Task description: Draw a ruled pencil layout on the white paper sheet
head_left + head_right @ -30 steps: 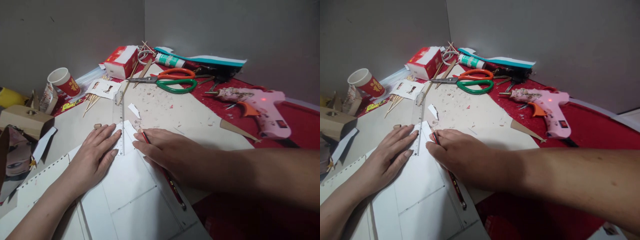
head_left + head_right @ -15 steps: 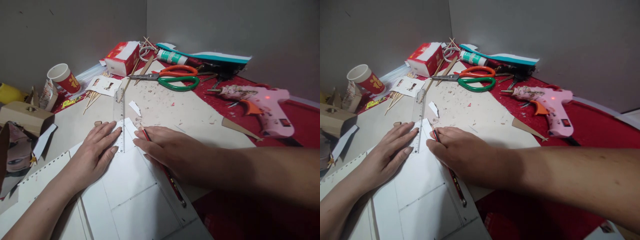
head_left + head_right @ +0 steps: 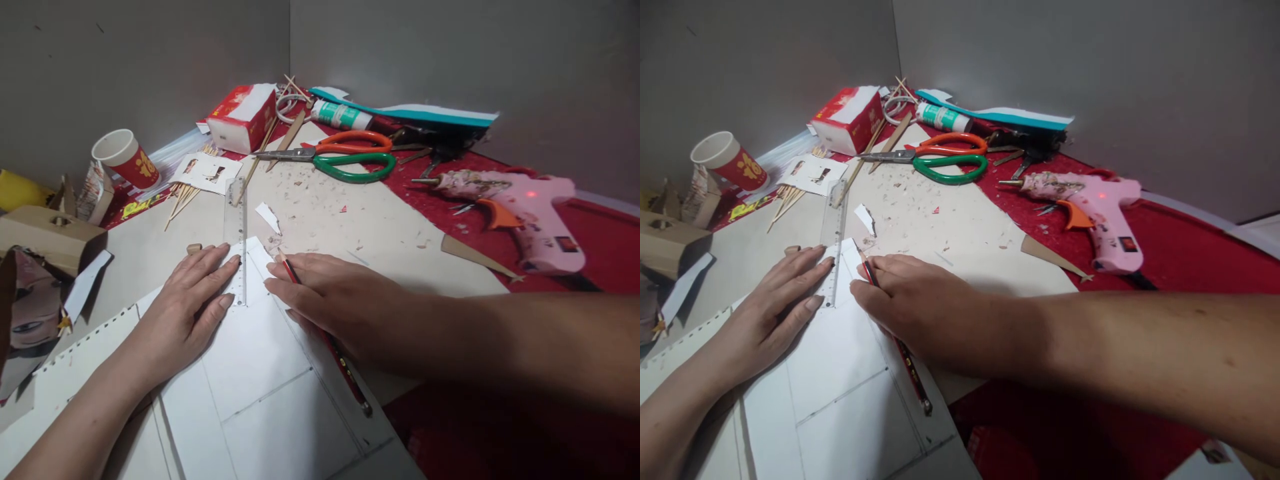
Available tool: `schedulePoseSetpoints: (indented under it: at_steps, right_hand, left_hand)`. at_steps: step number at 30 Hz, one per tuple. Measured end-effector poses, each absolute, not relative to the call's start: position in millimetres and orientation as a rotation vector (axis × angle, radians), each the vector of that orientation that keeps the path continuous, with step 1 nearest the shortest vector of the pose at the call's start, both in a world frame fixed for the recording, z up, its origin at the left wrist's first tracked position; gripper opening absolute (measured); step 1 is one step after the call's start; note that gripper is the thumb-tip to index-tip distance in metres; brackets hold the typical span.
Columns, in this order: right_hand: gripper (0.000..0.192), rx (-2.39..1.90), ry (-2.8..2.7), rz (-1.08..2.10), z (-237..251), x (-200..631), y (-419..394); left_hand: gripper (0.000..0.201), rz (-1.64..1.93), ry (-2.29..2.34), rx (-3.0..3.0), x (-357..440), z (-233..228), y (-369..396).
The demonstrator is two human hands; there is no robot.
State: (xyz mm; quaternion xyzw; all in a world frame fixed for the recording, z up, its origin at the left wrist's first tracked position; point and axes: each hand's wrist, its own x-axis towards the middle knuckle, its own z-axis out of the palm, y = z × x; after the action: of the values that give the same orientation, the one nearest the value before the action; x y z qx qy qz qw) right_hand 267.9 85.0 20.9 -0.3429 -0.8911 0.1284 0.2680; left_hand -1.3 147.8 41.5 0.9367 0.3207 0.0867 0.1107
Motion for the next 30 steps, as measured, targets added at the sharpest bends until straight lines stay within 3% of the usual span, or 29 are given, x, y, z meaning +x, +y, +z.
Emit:
schedulePoseSetpoints:
  at_steps: [18, 30]
  right_hand:
    - [0.029, -0.966, -2.465, 0.323, 22.2, 265.4, 86.8]
    - [0.026, -0.970, -2.325, 0.590, 24.3, 268.0, 88.6]
  left_hand:
    - [0.048, 0.209, 0.960, 2.768, -3.4, 40.2, 146.6]
    - [0.047, 0.221, 0.966, 2.788, -2.2, 40.4, 145.5]
